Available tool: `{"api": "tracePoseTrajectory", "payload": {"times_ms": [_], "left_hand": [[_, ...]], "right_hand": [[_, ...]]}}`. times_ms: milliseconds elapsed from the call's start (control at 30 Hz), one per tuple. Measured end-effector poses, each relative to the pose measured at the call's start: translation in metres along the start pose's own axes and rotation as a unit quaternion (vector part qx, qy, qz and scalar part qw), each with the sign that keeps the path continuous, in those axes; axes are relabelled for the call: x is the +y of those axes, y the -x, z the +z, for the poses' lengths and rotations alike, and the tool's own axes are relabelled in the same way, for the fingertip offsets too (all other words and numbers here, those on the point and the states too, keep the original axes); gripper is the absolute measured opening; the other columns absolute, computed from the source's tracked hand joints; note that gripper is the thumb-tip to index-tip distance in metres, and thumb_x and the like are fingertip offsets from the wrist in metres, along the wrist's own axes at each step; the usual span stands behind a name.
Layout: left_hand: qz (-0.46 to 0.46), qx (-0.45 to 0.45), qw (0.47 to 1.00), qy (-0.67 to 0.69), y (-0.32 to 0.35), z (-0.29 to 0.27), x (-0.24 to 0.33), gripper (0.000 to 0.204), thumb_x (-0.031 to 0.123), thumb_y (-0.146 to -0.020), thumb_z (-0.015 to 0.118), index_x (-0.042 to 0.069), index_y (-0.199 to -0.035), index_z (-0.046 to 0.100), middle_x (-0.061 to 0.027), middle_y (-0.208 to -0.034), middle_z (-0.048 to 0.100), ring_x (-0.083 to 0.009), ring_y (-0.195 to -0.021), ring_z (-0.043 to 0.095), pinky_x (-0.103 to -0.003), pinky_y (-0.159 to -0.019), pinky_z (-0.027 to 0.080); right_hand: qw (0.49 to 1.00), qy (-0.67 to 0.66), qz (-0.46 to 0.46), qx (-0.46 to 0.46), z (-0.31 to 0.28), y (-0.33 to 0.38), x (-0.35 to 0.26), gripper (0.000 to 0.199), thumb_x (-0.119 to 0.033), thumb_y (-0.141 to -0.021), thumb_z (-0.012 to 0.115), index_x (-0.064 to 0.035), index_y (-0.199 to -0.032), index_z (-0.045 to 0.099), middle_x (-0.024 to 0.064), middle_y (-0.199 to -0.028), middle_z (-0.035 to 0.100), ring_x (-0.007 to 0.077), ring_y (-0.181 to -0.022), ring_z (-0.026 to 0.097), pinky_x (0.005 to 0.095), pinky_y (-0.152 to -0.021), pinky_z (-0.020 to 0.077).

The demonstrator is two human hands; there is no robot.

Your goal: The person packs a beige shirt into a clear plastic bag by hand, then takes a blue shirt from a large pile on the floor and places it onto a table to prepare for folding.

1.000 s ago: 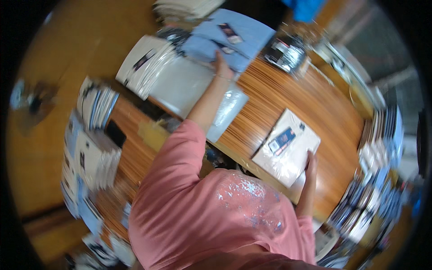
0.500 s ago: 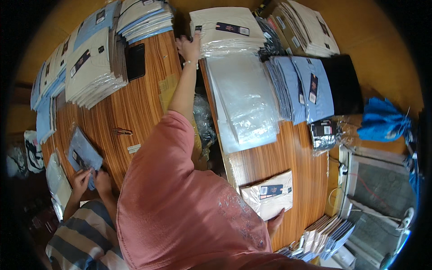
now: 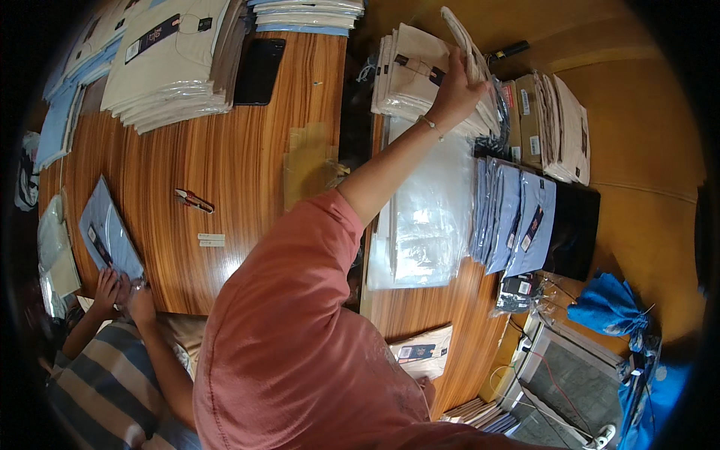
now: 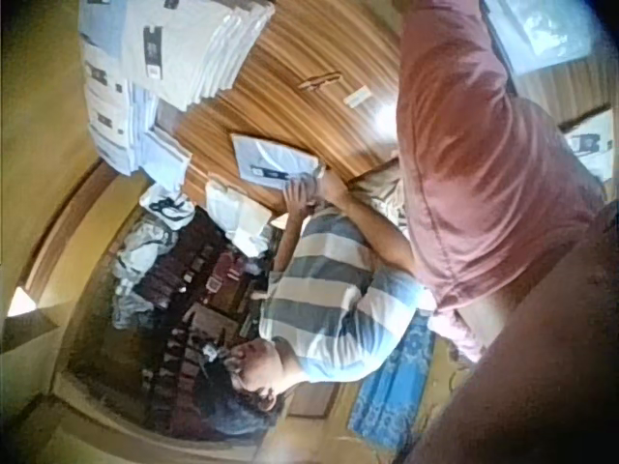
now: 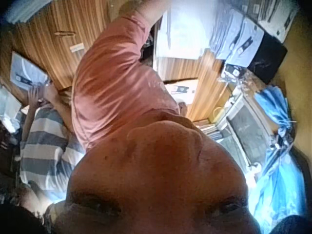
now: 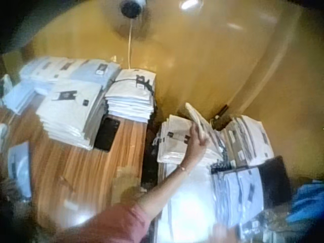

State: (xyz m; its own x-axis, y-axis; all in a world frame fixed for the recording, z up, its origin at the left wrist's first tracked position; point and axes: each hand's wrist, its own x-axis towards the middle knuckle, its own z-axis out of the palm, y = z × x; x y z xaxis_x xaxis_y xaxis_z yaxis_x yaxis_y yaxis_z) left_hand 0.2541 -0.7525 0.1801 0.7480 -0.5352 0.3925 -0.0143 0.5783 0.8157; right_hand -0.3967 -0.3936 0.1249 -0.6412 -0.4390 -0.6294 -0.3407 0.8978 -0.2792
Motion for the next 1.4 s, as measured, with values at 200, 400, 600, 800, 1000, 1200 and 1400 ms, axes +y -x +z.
{"api": "tracePoseTrajectory", "payload": {"times_ms": [200,400,600,800,1000,1200,1400], "left_hand": [[0.047,0.091,0.907,-0.409,0.008,-0.067,-0.028,0.045,0.005,-0.069,0.055,0.004,-0.114,0.05,-0.0178,-0.105,0.053,-0.0332,-0.106,0.044,-0.044,-0.091,0.033],[-0.013,0.139,0.923,-0.359,0.013,-0.077,-0.042,0.044,0.001,-0.067,0.054,0.003,-0.111,0.05,-0.0186,-0.105,0.05,-0.036,-0.104,0.044,-0.046,-0.09,0.034],[0.053,0.104,0.959,-0.258,0.0,-0.033,-0.001,0.046,-0.004,-0.066,0.053,0.002,-0.112,0.048,-0.0195,-0.11,0.044,-0.0373,-0.105,0.043,-0.043,-0.091,0.035],[0.088,0.082,0.966,-0.228,-0.006,-0.009,0.033,0.048,-0.01,-0.065,0.051,0.0,-0.112,0.046,-0.0203,-0.115,0.039,-0.0386,-0.106,0.042,-0.04,-0.092,0.036],[0.094,0.073,0.971,-0.208,-0.011,0.003,0.049,0.044,-0.014,-0.064,0.051,0.001,-0.105,0.049,-0.0204,-0.118,0.037,-0.0388,-0.107,0.042,-0.039,-0.093,0.037],[0.082,0.085,0.974,-0.193,-0.012,0.003,0.047,0.035,-0.015,-0.063,0.051,0.003,-0.092,0.057,-0.0197,-0.118,0.038,-0.038,-0.107,0.043,-0.038,-0.093,0.036],[0.099,0.138,0.961,-0.216,0.009,-0.055,-0.004,0.04,-0.014,-0.066,0.047,0.004,-0.101,0.053,-0.0167,-0.109,0.045,-0.0331,-0.108,0.042,-0.034,-0.094,0.034]], "right_hand": [[0.989,0.144,-0.021,0.022,-0.018,0.004,-0.055,0.043,-0.041,-0.086,0.047,-0.0095,-0.115,0.045,0.0107,-0.099,0.06,0.0256,-0.086,0.059,0.0461,-0.068,0.0451],[0.981,0.185,-0.063,0.008,0.007,-0.006,-0.073,0.039,-0.041,-0.086,0.048,-0.0107,-0.111,0.047,0.0087,-0.09,0.061,0.0227,-0.077,0.061,0.0447,-0.059,0.044],[0.978,0.199,-0.052,-0.02,0.006,0.006,-0.079,0.039,-0.041,-0.086,0.048,-0.0111,-0.111,0.047,0.0084,-0.09,0.062,0.0225,-0.077,0.061,0.0446,-0.06,0.0441],[0.975,0.217,-0.048,-0.03,0.003,0.013,-0.083,0.039,-0.041,-0.086,0.048,-0.0115,-0.111,0.047,0.0081,-0.09,0.062,0.0222,-0.078,0.061,0.0444,-0.06,0.0441],[0.968,0.242,-0.061,-0.032,-0.001,0.018,-0.096,0.039,-0.042,-0.086,0.048,-0.0119,-0.111,0.048,0.0078,-0.09,0.062,0.022,-0.078,0.061,0.0443,-0.06,0.0442],[0.96,0.263,-0.088,-0.039,0.001,0.019,-0.116,0.039,-0.042,-0.086,0.048,-0.0123,-0.111,0.048,0.0074,-0.09,0.062,0.0217,-0.078,0.061,0.0442,-0.06,0.0442],[0.956,0.267,-0.106,-0.055,0.016,0.019,-0.13,0.039,-0.042,-0.086,0.048,-0.0127,-0.112,0.048,0.0071,-0.09,0.062,0.0215,-0.078,0.061,0.044,-0.061,0.0443]]}}
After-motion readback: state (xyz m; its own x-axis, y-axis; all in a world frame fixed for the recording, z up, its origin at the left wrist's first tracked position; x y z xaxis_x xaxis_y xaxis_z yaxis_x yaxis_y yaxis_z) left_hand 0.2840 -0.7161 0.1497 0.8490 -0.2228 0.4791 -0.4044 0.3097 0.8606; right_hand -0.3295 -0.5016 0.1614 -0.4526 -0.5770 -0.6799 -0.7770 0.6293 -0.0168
